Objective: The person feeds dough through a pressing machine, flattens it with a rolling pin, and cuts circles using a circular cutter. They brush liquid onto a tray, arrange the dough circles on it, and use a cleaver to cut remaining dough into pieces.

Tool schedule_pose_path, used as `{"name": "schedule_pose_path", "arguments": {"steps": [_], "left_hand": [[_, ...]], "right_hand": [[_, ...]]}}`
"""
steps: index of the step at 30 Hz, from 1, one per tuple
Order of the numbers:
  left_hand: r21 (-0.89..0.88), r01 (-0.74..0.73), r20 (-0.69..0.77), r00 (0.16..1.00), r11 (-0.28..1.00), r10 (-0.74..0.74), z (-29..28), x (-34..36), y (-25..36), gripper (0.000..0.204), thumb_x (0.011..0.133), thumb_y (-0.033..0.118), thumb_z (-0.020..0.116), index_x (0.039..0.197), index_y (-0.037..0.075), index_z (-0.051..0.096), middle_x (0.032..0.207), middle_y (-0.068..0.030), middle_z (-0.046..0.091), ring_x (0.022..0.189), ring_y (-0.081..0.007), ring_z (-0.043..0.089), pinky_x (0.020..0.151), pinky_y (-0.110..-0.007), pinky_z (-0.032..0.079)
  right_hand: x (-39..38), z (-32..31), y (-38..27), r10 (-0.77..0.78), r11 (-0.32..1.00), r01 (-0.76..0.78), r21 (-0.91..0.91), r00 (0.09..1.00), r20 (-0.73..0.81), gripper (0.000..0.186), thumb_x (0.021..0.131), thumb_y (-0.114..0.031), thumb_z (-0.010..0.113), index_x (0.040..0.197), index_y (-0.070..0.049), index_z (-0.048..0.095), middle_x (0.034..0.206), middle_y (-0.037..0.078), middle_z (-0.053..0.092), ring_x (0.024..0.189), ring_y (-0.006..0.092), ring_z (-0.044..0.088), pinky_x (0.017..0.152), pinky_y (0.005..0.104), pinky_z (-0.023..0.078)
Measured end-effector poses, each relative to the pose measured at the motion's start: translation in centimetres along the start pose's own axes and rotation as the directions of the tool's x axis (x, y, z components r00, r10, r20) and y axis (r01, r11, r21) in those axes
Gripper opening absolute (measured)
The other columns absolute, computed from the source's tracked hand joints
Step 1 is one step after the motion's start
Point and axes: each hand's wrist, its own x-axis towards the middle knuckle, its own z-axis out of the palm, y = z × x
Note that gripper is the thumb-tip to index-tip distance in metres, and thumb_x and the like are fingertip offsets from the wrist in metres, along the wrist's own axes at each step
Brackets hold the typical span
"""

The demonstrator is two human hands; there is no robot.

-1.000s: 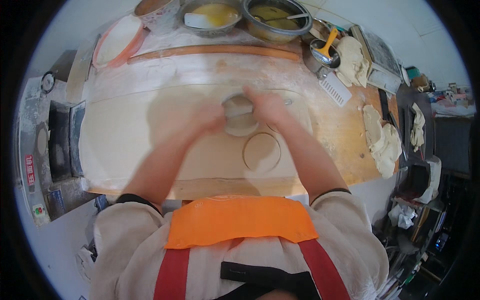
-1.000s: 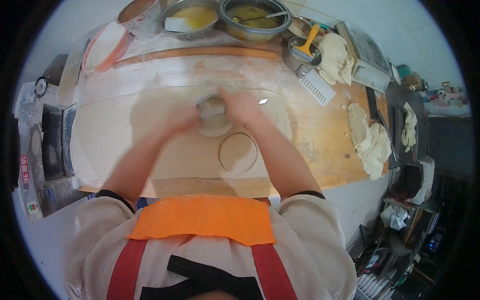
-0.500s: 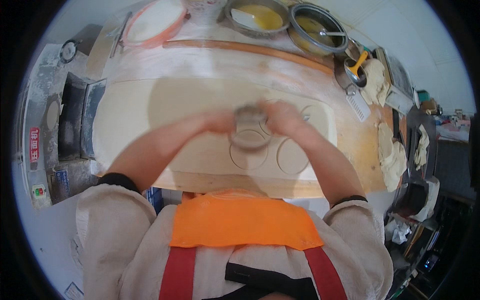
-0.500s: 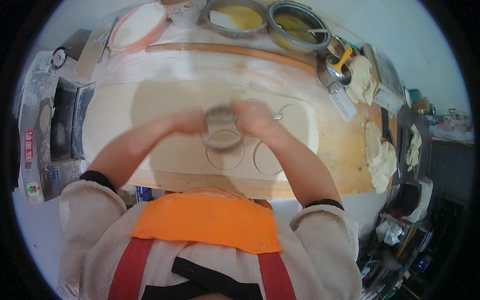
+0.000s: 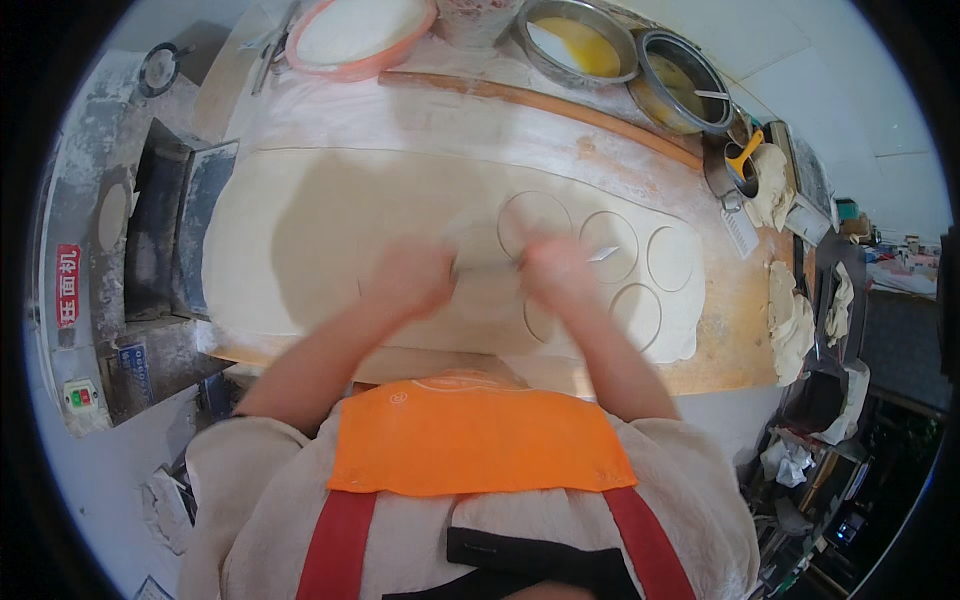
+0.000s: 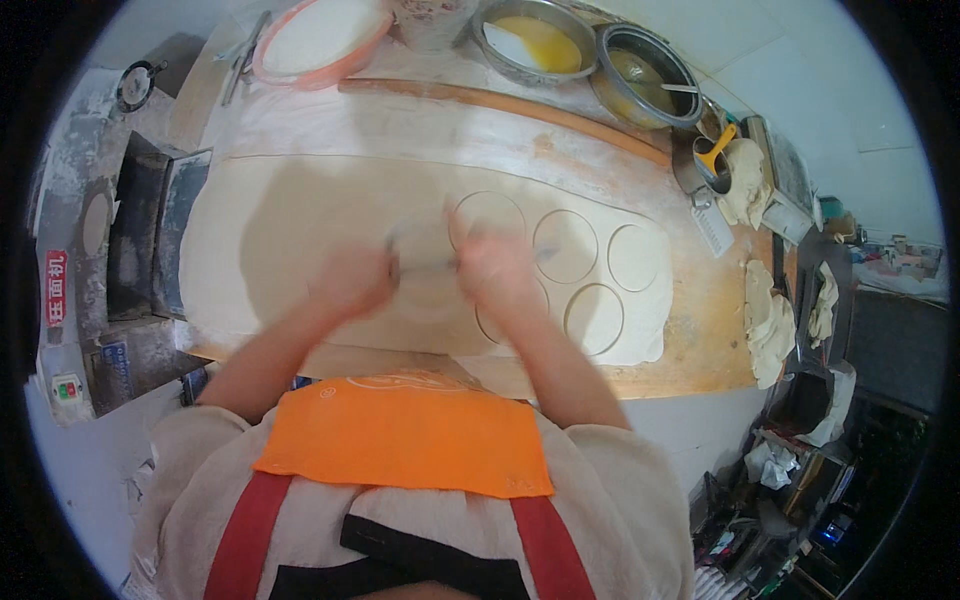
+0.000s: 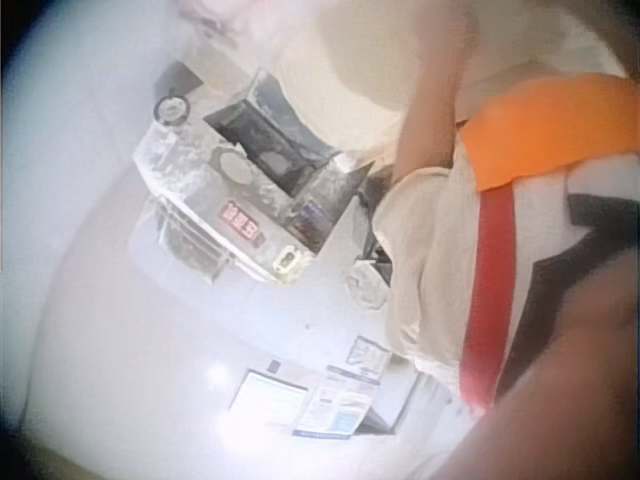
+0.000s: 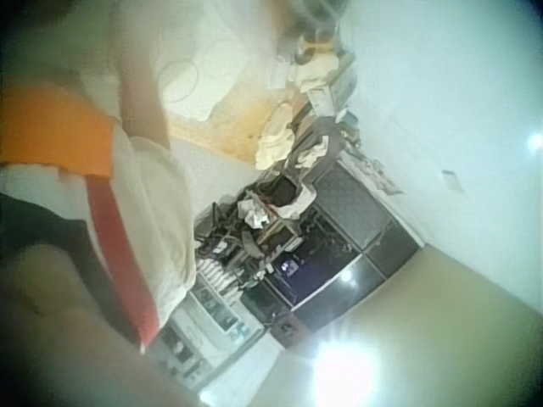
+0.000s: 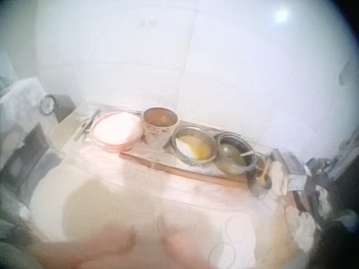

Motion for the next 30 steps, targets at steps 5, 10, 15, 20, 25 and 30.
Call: {"name": "schedule_pose_path", "arguments": {"steps": [5, 10, 15, 20, 25, 30], "left_hand": [[-0.176, 0.085, 0.368, 0.93, 0.981, -0.014, -2.6, 3.1, -3.1, 0.024, 0.079, 0.021, 0.059, 0.089, 0.003, 0.071, 0.078, -0.0164, 0.068, 0.069, -0.028, 0.065, 0.066, -0.043, 0.051], [-0.007, 0.058, -0.214, 0.975, 0.998, -0.058, -7.7, 5.8, -6.9, 0.025, 0.079, 0.024, 0.062, 0.094, 0.005, 0.071, 0.088, -0.0166, 0.069, 0.083, -0.0334, 0.067, 0.073, -0.045, 0.052], [-0.181, 0.159, -0.055, 0.984, 0.971, -0.171, -0.5, 7.5, -9.0, 0.024, 0.081, 0.02, 0.057, 0.092, 0.005, 0.072, 0.092, -0.0171, 0.07, 0.087, -0.0338, 0.068, 0.077, -0.047, 0.052], [-0.185, 0.182, -0.096, 0.975, 0.966, -0.202, -8.3, -4.7, -9.7, 0.024, 0.082, 0.021, 0.055, 0.091, 0.005, 0.071, 0.09, -0.0193, 0.069, 0.086, -0.035, 0.067, 0.076, -0.045, 0.052], [-0.33, 0.149, 0.15, 0.983, 0.932, -0.104, -0.9, -3.3, -16.7, 0.023, 0.078, 0.027, 0.064, 0.081, 0.004, 0.067, 0.073, -0.0145, 0.065, 0.069, -0.0254, 0.062, 0.067, -0.044, 0.05], [-0.028, -0.044, -0.312, 0.95, 0.999, 0.033, -14.9, -2.1, -19.1, 0.025, 0.076, 0.028, 0.067, 0.078, 0.004, 0.068, 0.072, -0.0146, 0.067, 0.067, -0.0308, 0.065, 0.066, -0.043, 0.052]], "right_hand": [[5.8, 0.9, 1.0, -0.199, 0.98, 0.192, 0.053, 0.939, 0.279, 0.057, 0.075, -0.008, 0.057, 0.131, -0.021, 0.052, 0.085, 0.016, 0.068, 0.08, 0.0377, 0.065, 0.069, 0.0472, 0.051], [10.9, -5.6, -2.7, 0.003, 1.0, -0.005, -0.022, 0.996, -0.085, 0.055, 0.074, -0.012, 0.06, 0.129, -0.016, 0.053, 0.087, 0.017, 0.068, 0.087, 0.0339, 0.066, 0.073, 0.0453, 0.053], [16.7, -0.3, -1.4, -0.316, 0.916, 0.365, -0.165, 0.911, 0.264, 0.055, 0.077, -0.012, 0.057, 0.131, -0.016, 0.05, 0.088, 0.014, 0.069, 0.083, 0.0339, 0.067, 0.07, 0.0454, 0.053], [10.1, -2.6, -10.1, -0.157, 0.984, 0.158, -0.08, 0.987, 0.007, 0.06, 0.076, -0.013, 0.06, 0.134, -0.018, 0.046, 0.089, 0.016, 0.068, 0.084, 0.0341, 0.066, 0.071, 0.0444, 0.052], [12.1, 2.4, -12.3, -0.309, 0.946, 0.321, 0.03, 0.875, 0.374, 0.064, 0.075, -0.01, 0.059, 0.137, -0.02, 0.045, 0.089, 0.016, 0.068, 0.082, 0.0332, 0.066, 0.074, 0.0449, 0.051], [17.5, -6.7, -15.2, -0.139, 0.99, 0.135, -0.033, 0.957, -0.256, 0.063, 0.074, -0.009, 0.058, 0.135, -0.022, 0.048, 0.082, 0.017, 0.067, 0.081, 0.0341, 0.066, 0.067, 0.0466, 0.051]]}}
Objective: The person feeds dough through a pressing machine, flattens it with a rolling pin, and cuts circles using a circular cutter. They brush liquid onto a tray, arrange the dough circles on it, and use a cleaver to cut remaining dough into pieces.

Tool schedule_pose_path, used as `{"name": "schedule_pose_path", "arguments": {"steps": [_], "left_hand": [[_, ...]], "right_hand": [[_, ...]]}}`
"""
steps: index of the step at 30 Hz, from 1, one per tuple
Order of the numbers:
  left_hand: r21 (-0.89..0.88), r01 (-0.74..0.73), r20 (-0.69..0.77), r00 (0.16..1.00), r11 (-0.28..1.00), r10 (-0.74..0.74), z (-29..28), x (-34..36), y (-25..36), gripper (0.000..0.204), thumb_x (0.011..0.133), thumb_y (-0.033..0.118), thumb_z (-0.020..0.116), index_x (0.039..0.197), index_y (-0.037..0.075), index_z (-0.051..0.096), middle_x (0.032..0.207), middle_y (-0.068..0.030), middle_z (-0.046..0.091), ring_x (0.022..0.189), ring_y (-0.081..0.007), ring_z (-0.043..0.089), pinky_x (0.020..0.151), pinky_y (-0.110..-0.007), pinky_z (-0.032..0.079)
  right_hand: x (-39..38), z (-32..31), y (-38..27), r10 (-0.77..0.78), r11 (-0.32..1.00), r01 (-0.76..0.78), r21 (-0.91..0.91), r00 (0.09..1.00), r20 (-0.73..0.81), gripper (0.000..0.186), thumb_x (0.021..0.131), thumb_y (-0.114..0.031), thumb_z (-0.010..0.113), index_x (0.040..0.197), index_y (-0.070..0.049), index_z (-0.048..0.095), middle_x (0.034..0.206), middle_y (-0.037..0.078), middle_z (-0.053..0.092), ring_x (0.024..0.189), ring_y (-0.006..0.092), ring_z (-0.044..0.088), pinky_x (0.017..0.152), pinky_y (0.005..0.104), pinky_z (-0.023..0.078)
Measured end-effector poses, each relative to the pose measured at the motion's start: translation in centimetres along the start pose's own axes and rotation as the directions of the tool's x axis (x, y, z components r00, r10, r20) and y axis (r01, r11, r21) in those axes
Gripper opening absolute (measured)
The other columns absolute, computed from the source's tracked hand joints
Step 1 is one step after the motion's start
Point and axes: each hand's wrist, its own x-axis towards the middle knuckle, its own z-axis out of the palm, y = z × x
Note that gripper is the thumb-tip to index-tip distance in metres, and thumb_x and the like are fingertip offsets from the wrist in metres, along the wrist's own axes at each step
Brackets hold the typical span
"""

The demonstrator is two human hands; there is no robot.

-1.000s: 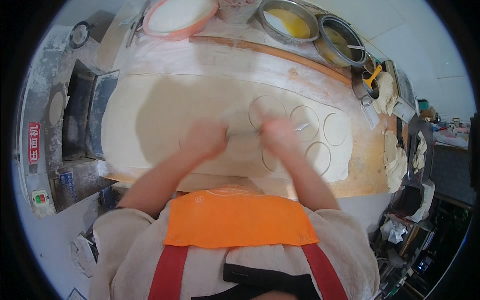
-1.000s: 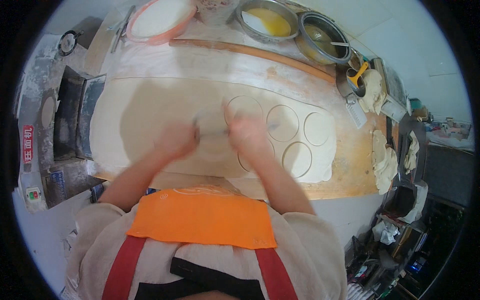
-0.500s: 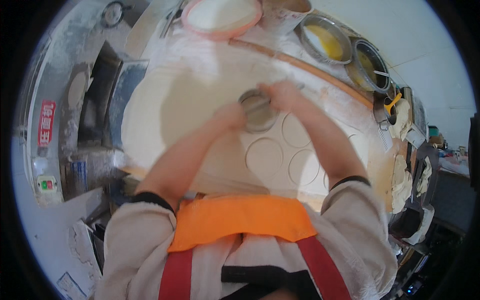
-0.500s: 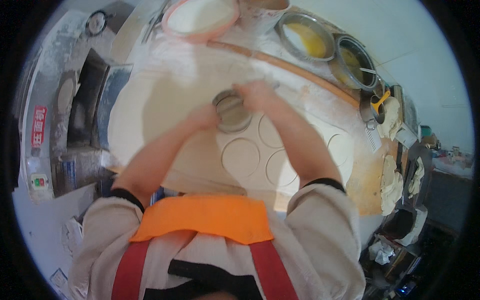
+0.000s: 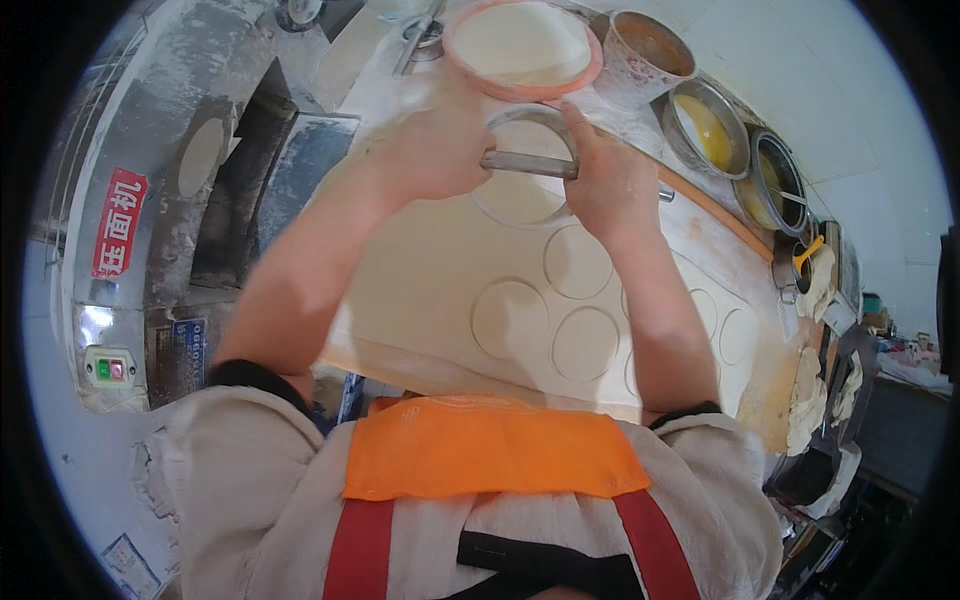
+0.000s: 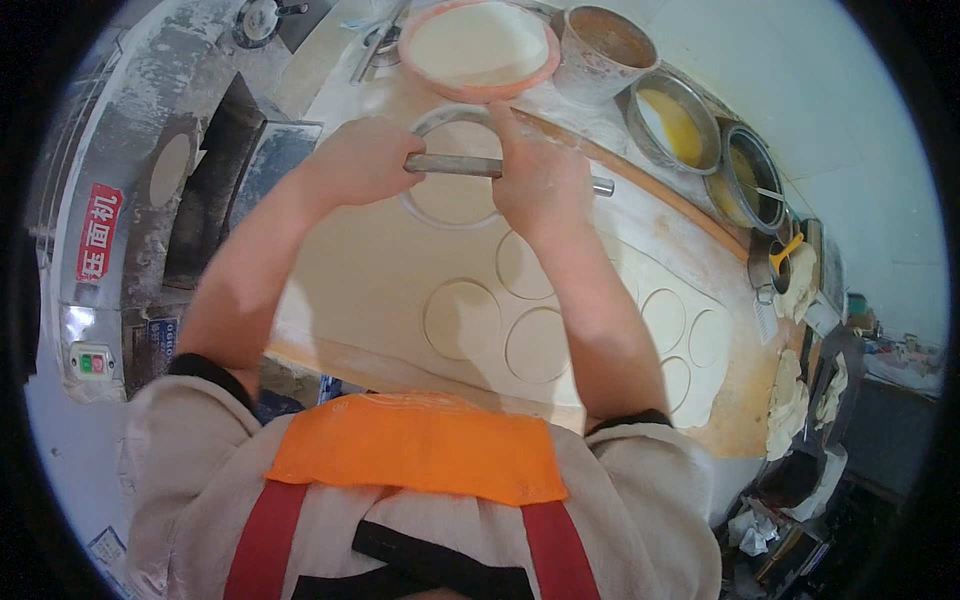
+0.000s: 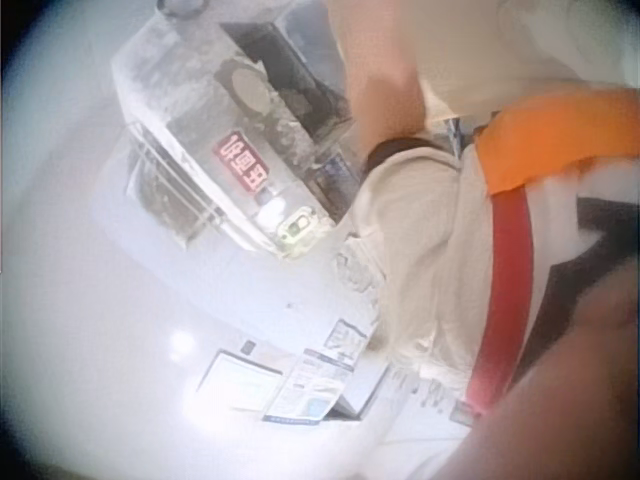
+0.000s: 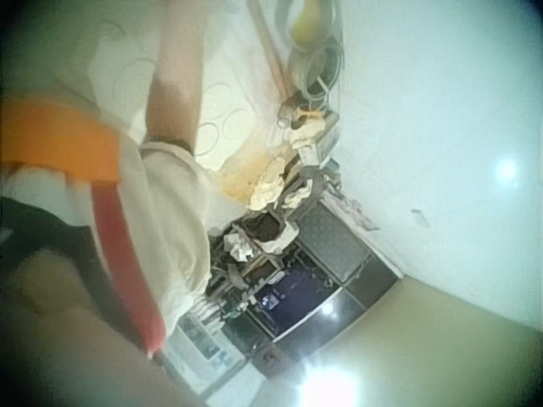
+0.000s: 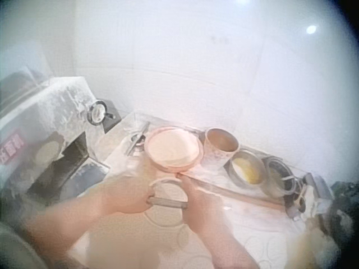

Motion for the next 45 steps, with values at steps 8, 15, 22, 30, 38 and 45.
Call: {"name": "schedule_pose_path", "arguments": {"steps": [8, 15, 22, 30, 38, 45], "left_hand": [[-0.186, 0.349, 0.215, 0.927, 0.919, -0.308, 7.4, 1.4, -4.4, 0.027, 0.078, 0.029, 0.066, 0.094, 0.008, 0.071, 0.087, -0.0185, 0.069, 0.085, -0.0303, 0.068, 0.075, -0.043, 0.052], [-0.129, 0.333, 0.294, 0.913, 0.934, -0.285, 12.2, -12.5, -7.3, 0.029, 0.081, 0.029, 0.064, 0.1, 0.009, 0.072, 0.081, -0.0175, 0.069, 0.076, -0.0335, 0.066, 0.07, -0.043, 0.051], [0.062, 0.203, -0.153, 0.969, 0.977, -0.192, -5.7, -4.3, -10.6, 0.033, 0.078, 0.028, 0.066, 0.098, 0.003, 0.07, 0.088, -0.018, 0.07, 0.083, -0.0333, 0.068, 0.073, -0.044, 0.051], [-0.138, 0.506, 0.116, 0.862, 0.851, -0.494, -0.7, -6.3, -14.3, 0.028, 0.082, 0.023, 0.061, 0.103, 0.005, 0.069, 0.1, -0.0205, 0.068, 0.094, -0.0357, 0.066, 0.081, -0.045, 0.053], [-0.236, 0.612, 0.243, 0.789, 0.755, -0.564, 7.2, -16.3, -14.0, 0.033, 0.084, 0.026, 0.063, 0.111, 0.007, 0.065, 0.091, -0.0172, 0.067, 0.09, -0.031, 0.066, 0.082, -0.041, 0.051], [-0.514, 0.204, -0.709, 0.445, 0.833, -0.547, 7.5, -19.3, -17.3, 0.056, 0.083, 0.025, 0.069, 0.131, 0.002, 0.052, 0.135, -0.0182, 0.052, 0.116, -0.0358, 0.056, 0.095, -0.034, 0.045]], "right_hand": [[6.3, 6.0, 0.3, -0.222, 0.96, 0.274, -0.052, 0.863, 0.455, 0.067, 0.078, -0.01, 0.057, 0.142, -0.023, 0.041, 0.091, 0.018, 0.068, 0.088, 0.0307, 0.067, 0.079, 0.0455, 0.052], [-1.9, 12.5, -8.5, -0.301, 0.953, 0.272, 0.133, 0.806, 0.509, 0.054, 0.078, -0.009, 0.058, 0.131, -0.014, 0.049, 0.084, 0.017, 0.068, 0.083, 0.0318, 0.067, 0.07, 0.0472, 0.051], [9.6, 5.2, -10.3, -0.206, 0.968, 0.197, 0.158, 0.978, 0.041, 0.052, 0.074, -0.008, 0.06, 0.125, -0.014, 0.055, 0.085, 0.017, 0.068, 0.083, 0.0356, 0.066, 0.072, 0.0461, 0.051], [15.2, 7.4, -12.8, -0.516, 0.85, 0.527, -0.003, 0.832, 0.205, 0.061, 0.075, -0.008, 0.06, 0.134, -0.018, 0.051, 0.083, 0.014, 0.068, 0.077, 0.0339, 0.066, 0.064, 0.0458, 0.05], [5.8, 14.4, -18.2, -0.53, 0.843, 0.497, 0.207, 0.7, 0.478, 0.059, 0.078, -0.013, 0.058, 0.135, -0.009, 0.045, 0.087, 0.015, 0.068, 0.081, 0.0324, 0.067, 0.069, 0.0462, 0.05], [3.9, 11.3, -0.3, 0.287, 0.949, -0.261, 0.175, 0.947, -0.145, 0.064, 0.071, -0.014, 0.067, 0.132, -0.015, 0.048, 0.086, 0.015, 0.068, 0.084, 0.0345, 0.067, 0.071, 0.0479, 0.051]]}}
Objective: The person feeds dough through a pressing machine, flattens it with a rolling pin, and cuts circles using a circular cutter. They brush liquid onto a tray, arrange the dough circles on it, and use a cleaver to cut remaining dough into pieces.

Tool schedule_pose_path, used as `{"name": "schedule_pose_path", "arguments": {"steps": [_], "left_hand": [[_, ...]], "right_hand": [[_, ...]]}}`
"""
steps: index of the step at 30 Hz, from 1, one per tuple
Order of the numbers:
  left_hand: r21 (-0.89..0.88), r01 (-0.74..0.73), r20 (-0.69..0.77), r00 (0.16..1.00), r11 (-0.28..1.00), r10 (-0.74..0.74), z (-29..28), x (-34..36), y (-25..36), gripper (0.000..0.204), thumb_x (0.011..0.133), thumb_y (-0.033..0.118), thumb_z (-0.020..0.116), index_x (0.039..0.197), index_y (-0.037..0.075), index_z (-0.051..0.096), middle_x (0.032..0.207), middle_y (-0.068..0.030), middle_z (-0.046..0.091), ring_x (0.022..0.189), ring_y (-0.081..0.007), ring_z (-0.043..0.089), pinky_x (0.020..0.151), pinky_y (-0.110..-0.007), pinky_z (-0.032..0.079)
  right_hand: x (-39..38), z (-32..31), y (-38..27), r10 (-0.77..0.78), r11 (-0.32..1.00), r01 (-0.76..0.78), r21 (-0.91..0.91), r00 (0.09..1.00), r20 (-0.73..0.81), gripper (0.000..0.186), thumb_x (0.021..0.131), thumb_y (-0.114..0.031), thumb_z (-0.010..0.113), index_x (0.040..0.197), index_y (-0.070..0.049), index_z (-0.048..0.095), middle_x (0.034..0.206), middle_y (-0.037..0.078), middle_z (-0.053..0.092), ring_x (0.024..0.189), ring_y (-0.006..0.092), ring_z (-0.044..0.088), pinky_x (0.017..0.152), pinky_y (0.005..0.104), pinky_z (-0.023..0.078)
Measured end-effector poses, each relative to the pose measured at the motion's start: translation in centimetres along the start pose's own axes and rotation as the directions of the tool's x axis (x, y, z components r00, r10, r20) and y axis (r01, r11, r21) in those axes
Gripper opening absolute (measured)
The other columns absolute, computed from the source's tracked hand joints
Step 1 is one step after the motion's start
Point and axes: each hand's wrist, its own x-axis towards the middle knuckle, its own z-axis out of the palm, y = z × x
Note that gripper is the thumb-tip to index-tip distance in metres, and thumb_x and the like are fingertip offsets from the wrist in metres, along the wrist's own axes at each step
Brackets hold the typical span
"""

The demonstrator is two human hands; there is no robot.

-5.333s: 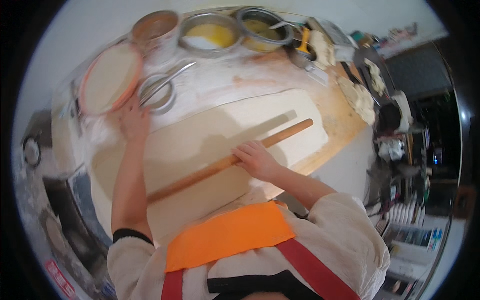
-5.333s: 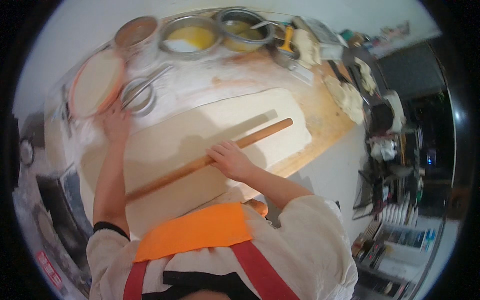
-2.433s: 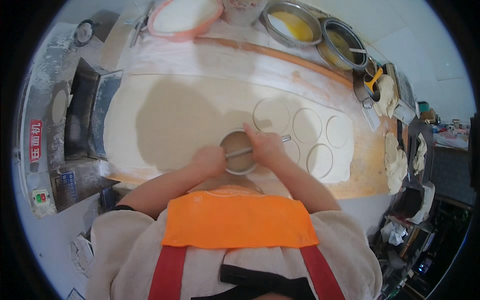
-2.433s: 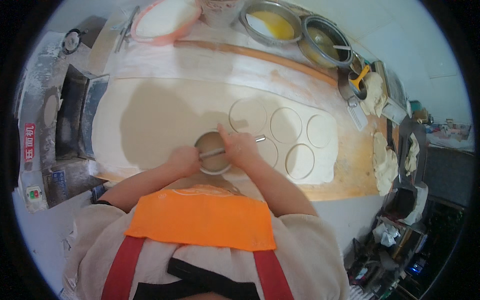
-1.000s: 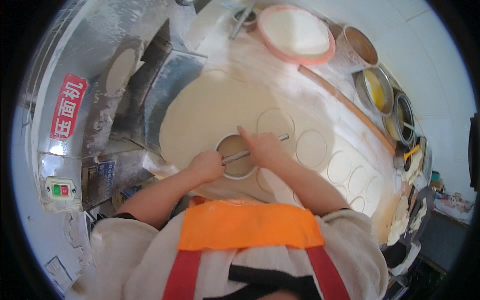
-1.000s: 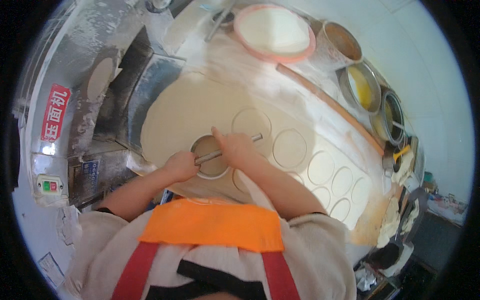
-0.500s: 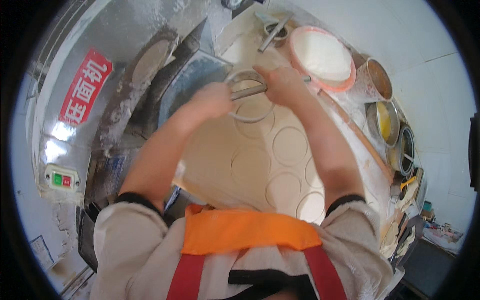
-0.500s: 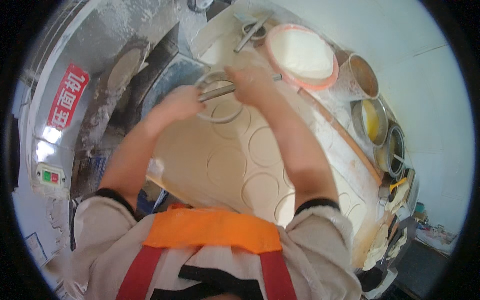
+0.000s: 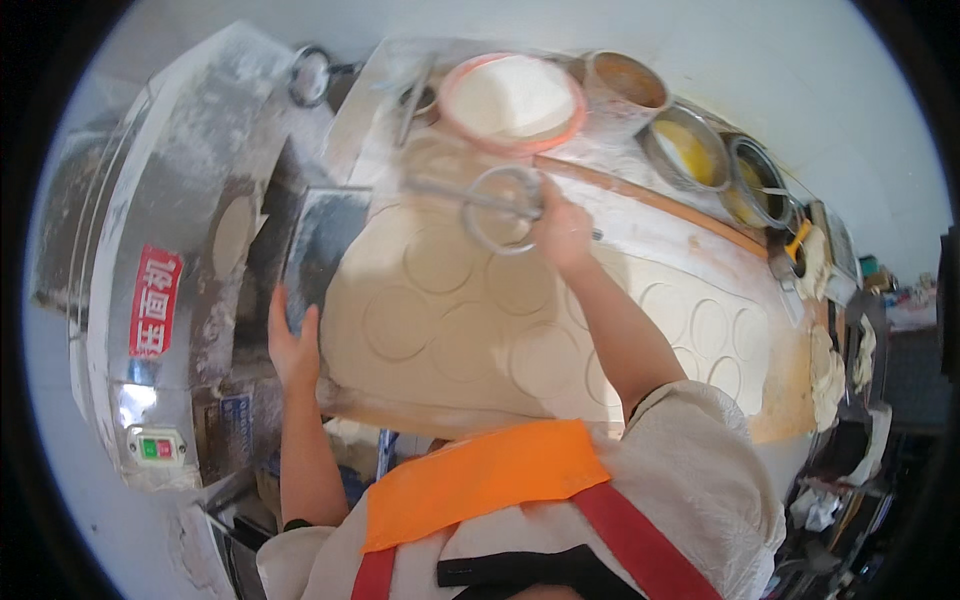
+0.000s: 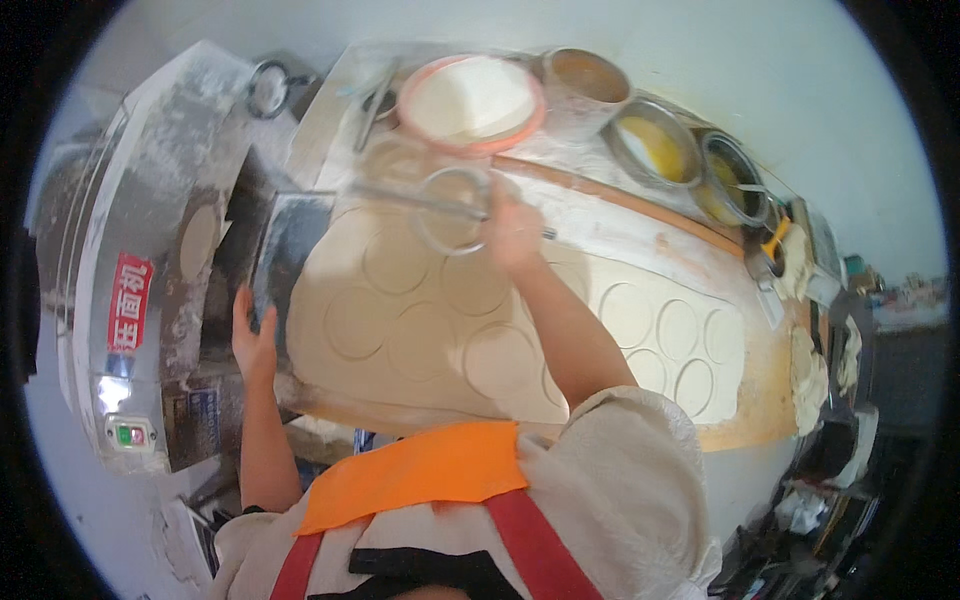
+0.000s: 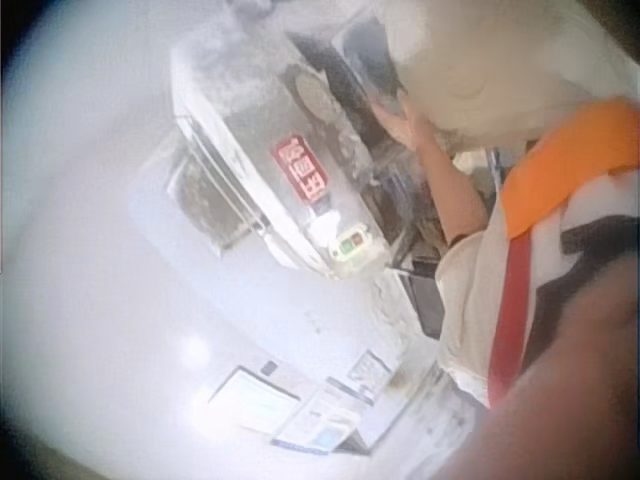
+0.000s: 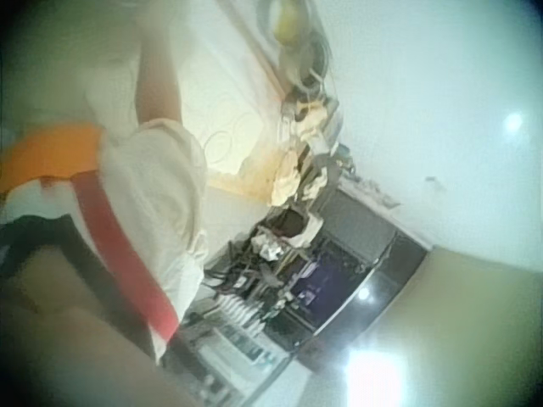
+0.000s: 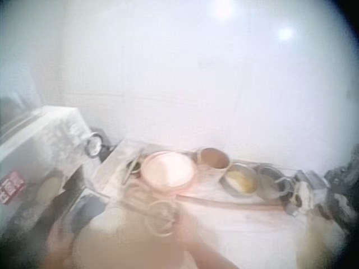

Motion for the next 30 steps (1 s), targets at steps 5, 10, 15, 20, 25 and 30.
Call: {"name": "schedule_pose_path", "arguments": {"steps": [5, 10, 15, 20, 25, 30], "left_hand": [[0.47, 0.345, 0.146, 0.877, 0.812, -0.457, 3.0, -3.4, -5.2, 0.036, 0.078, 0.021, 0.069, 0.107, 0.0, 0.065, 0.097, -0.0166, 0.069, 0.087, -0.0246, 0.067, 0.078, -0.037, 0.051], [0.118, 0.028, 0.3, 0.952, 0.993, -0.062, 6.4, -5.6, 8.1, 0.016, 0.074, 0.018, 0.069, 0.08, 0.004, 0.063, 0.064, -0.0064, 0.061, 0.058, -0.0163, 0.056, 0.054, -0.035, 0.044], [-0.341, -0.383, 0.881, 0.188, 0.858, 0.434, 13.4, -17.8, 23.9, 0.022, 0.083, 0.026, 0.067, 0.094, 0.006, 0.064, 0.082, -0.0144, 0.064, 0.081, -0.0337, 0.061, 0.075, -0.039, 0.05], [-0.365, -0.528, 0.58, 0.515, 0.767, 0.631, 16.4, -24.7, 22.1, 0.031, 0.084, 0.023, 0.065, 0.111, 0.007, 0.063, 0.112, -0.0143, 0.062, 0.103, -0.0352, 0.058, 0.088, -0.043, 0.047], [0.011, -0.613, 0.635, 0.615, 0.79, 0.468, 17.2, -28.1, 15.9, 0.061, 0.084, 0.026, 0.063, 0.138, 0.005, 0.044, 0.146, -0.0189, 0.038, 0.138, -0.039, 0.03, 0.111, -0.055, 0.022], [0.25, -0.609, 0.56, 0.725, 0.753, 0.4, 19.8, -30.8, 14.3, 0.066, 0.086, 0.03, 0.061, 0.142, 0.006, 0.038, 0.151, -0.0175, 0.032, 0.142, -0.0378, 0.022, 0.112, -0.058, 0.015]], "right_hand": [[1.4, -1.5, 11.8, 0.162, 0.969, -0.145, 0.202, 0.984, -0.072, 0.062, 0.075, -0.022, 0.07, 0.131, -0.009, 0.048, 0.101, 0.02, 0.065, 0.095, 0.0364, 0.064, 0.08, 0.0465, 0.05], [-6.6, -2.3, 8.2, 0.01, 0.873, 0.082, 0.481, 0.983, -0.184, 0.068, 0.08, -0.027, 0.072, 0.134, 0.002, 0.044, 0.135, 0.021, 0.05, 0.127, 0.0346, 0.045, 0.106, 0.0432, 0.035], [-20.6, -1.3, 8.3, 0.102, 0.002, -0.639, 0.769, 0.765, 0.636, 0.057, 0.085, -0.029, 0.069, 0.128, 0.003, 0.05, 0.118, 0.016, 0.059, 0.109, 0.0272, 0.056, 0.09, 0.036, 0.046], [-29.1, -16.6, 31.9, 0.666, -0.015, -0.45, 0.893, 0.662, 0.344, 0.031, 0.092, -0.025, 0.05, 0.112, -0.004, 0.061, 0.069, 0.004, 0.054, 0.056, 0.0162, 0.053, 0.051, 0.0311, 0.046], [-35.6, -47.7, 43.8, 0.836, 0.335, 0.42, 0.844, 0.281, -0.472, 0.041, 0.093, -0.025, 0.058, 0.121, 0.004, 0.05, 0.116, 0.017, 0.055, 0.105, 0.025, 0.055, 0.089, 0.0355, 0.047], [-36.9, -51.3, 43.2, 0.617, 0.581, 0.375, 0.722, 0.375, -0.691, 0.039, 0.09, -0.024, 0.052, 0.115, 0.005, 0.057, 0.107, 0.017, 0.063, 0.097, 0.0254, 0.06, 0.089, 0.0365, 0.047]]}}
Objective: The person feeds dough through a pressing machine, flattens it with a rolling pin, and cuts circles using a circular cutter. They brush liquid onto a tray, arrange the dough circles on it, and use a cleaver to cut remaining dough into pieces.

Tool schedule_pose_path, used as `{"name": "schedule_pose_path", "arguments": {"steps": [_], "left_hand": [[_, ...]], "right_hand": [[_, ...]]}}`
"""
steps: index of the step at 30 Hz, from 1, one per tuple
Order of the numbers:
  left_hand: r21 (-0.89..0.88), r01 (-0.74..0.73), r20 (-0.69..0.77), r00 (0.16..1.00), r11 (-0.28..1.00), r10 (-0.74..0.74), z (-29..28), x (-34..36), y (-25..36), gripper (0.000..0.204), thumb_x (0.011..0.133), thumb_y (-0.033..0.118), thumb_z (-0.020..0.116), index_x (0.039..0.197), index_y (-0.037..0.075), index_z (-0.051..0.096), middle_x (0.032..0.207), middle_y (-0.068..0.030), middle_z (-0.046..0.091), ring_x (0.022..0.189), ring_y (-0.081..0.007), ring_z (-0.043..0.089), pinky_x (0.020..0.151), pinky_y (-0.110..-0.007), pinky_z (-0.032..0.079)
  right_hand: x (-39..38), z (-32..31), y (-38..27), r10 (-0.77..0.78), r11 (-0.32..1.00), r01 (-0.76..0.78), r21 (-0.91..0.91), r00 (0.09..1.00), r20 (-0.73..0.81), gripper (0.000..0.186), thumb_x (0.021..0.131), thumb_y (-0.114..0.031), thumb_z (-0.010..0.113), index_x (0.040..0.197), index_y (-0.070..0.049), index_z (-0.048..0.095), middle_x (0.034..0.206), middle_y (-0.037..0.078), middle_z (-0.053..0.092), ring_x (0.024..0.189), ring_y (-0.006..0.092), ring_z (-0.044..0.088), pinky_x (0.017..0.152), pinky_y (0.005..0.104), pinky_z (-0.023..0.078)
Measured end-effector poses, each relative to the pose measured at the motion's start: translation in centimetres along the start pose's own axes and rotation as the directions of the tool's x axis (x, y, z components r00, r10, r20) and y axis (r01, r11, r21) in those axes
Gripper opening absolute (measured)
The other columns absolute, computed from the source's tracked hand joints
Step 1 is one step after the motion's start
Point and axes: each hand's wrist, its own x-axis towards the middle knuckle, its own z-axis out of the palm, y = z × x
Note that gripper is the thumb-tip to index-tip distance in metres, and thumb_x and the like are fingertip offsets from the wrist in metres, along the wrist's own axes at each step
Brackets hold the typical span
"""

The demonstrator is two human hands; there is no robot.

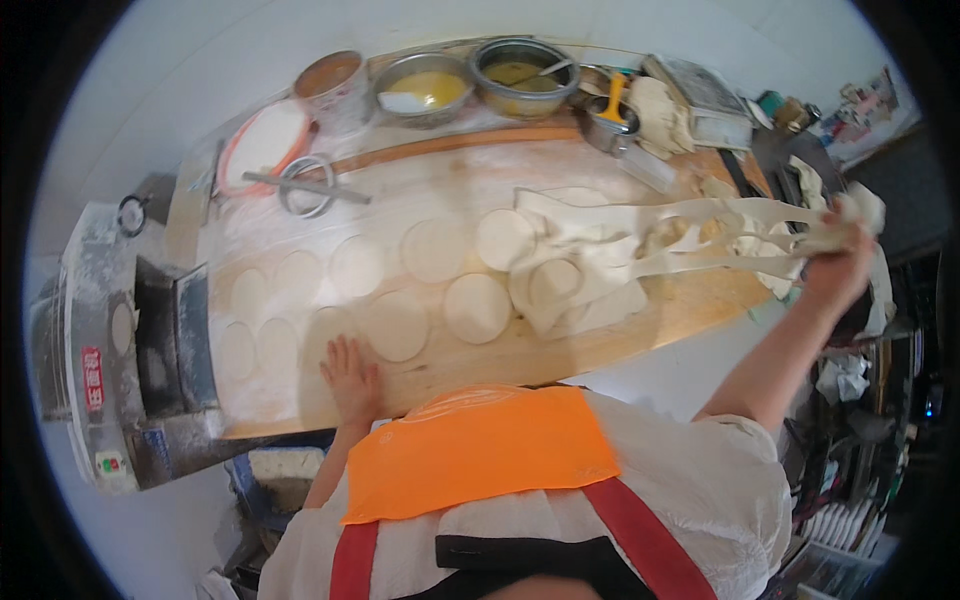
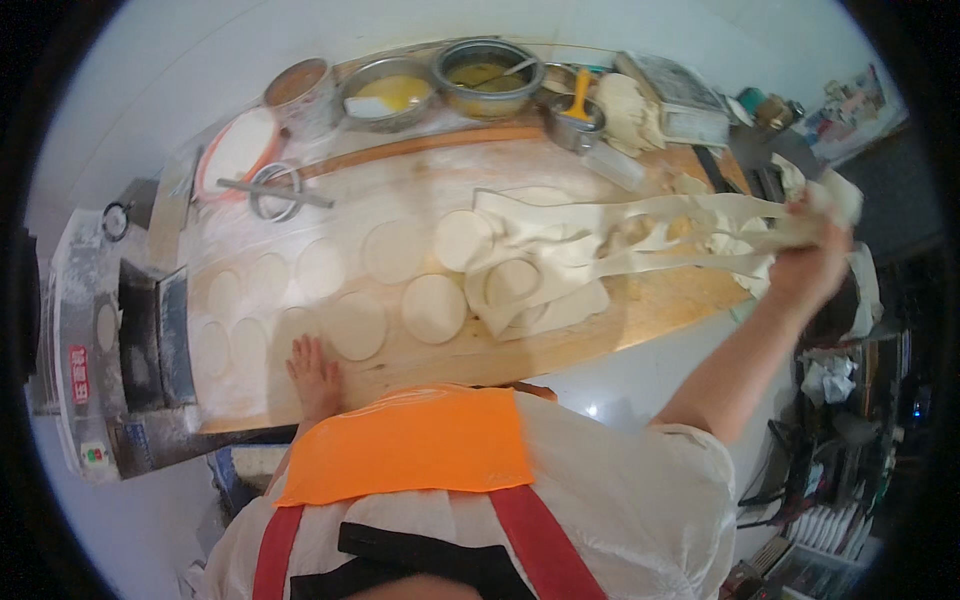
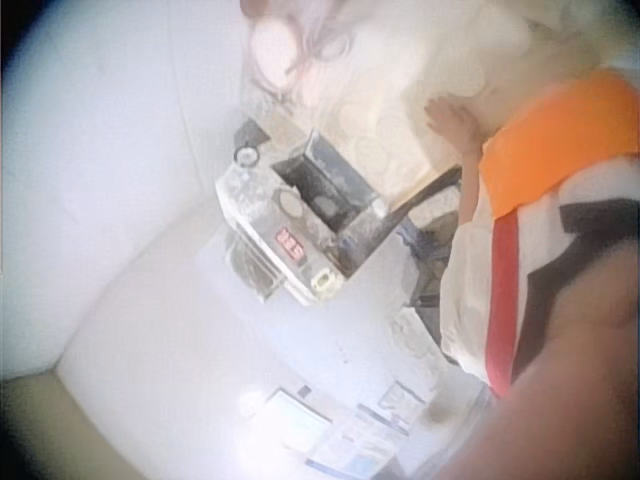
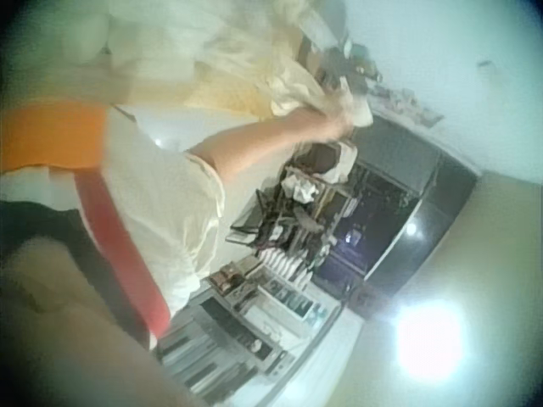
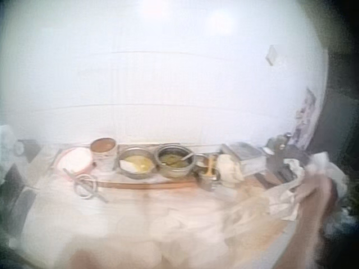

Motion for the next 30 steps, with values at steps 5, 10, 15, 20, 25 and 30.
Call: {"name": "schedule_pose_path", "arguments": {"steps": [5, 10, 15, 20, 25, 30], "left_hand": [[-0.168, 0.053, 0.046, 0.998, 0.984, -0.046, -0.4, 3.1, 5.6, 0.065, 0.087, 0.03, 0.06, 0.141, 0.002, 0.038, 0.148, -0.0192, 0.035, 0.141, -0.0385, 0.025, 0.112, -0.058, 0.017], [-0.144, 0.09, -0.013, 0.996, 0.985, -0.093, 0.0, 6.2, 9.2, 0.065, 0.083, 0.025, 0.064, 0.138, 0.0, 0.04, 0.138, -0.0231, 0.044, 0.13, -0.0384, 0.038, 0.107, -0.05, 0.031], [-0.094, 0.304, 0.088, 0.951, 0.948, -0.296, -2.6, 8.9, 8.0, 0.062, 0.069, 0.024, 0.075, 0.122, -0.002, 0.055, 0.106, -0.0191, 0.062, 0.099, -0.034, 0.059, 0.086, -0.041, 0.048], [-0.343, 0.428, 0.411, 0.869, 0.836, -0.277, -2.7, 11.1, 4.8, 0.041, 0.066, 0.021, 0.074, 0.097, -0.003, 0.061, 0.082, -0.013, 0.063, 0.074, -0.0226, 0.061, 0.067, -0.035, 0.048], [-0.709, 0.34, 0.421, 0.907, 0.618, -0.016, -4.2, 13.1, 10.2, 0.035, 0.076, 0.015, 0.069, 0.105, -0.003, 0.06, 0.09, -0.0091, 0.063, 0.081, -0.0173, 0.06, 0.07, -0.031, 0.048], [-0.786, 0.513, 0.618, 0.634, 0.344, 0.465, -4.3, 13.0, 18.6, 0.037, 0.085, 0.011, 0.062, 0.119, -0.003, 0.055, 0.105, -0.0097, 0.063, 0.093, -0.0176, 0.061, 0.08, -0.03, 0.049]], "right_hand": [[-4.3, -3.2, 16.1, 0.443, 0.218, 0.264, -0.939, 0.831, 0.337, 0.035, 0.078, -0.031, 0.069, 0.101, -0.005, 0.066, 0.105, 0.012, 0.065, 0.085, 0.0254, 0.06, 0.072, 0.0389, 0.045], [-18.1, 0.1, 24.6, 0.643, 0.362, 0.424, -0.83, 0.532, 0.551, 0.071, 0.068, -0.035, 0.08, 0.127, -0.005, 0.053, 0.128, 0.019, 0.055, 0.122, 0.0345, 0.048, 0.101, 0.0436, 0.041], [-23.7, 0.4, 17.3, 0.717, 0.237, 0.594, -0.769, 0.427, 0.551, 0.046, 0.075, -0.03, 0.071, 0.111, -0.005, 0.058, 0.113, 0.016, 0.06, 0.116, 0.0326, 0.052, 0.093, 0.046, 0.044], [-22.8, -5.7, 20.3, 0.662, 0.218, 0.532, -0.818, 0.535, 0.524, 0.022, 0.078, -0.025, 0.064, 0.082, -0.003, 0.065, 0.094, 0.013, 0.067, 0.084, 0.0281, 0.064, 0.073, 0.0409, 0.051], [-16.9, -13.1, 18.3, 0.397, 0.568, -0.688, -0.452, 0.71, -0.582, 0.02, 0.078, -0.013, 0.062, 0.092, 0.001, 0.062, 0.081, 0.011, 0.064, 0.068, 0.0193, 0.062, 0.059, 0.0302, 0.051], [-31.7, -5.7, 14.3, 0.673, 0.702, -0.653, -0.284, 0.739, -0.036, 0.031, 0.085, -0.019, 0.066, 0.113, -0.006, 0.059, 0.101, 0.006, 0.063, 0.093, 0.0169, 0.059, 0.085, 0.0308, 0.047]]}}
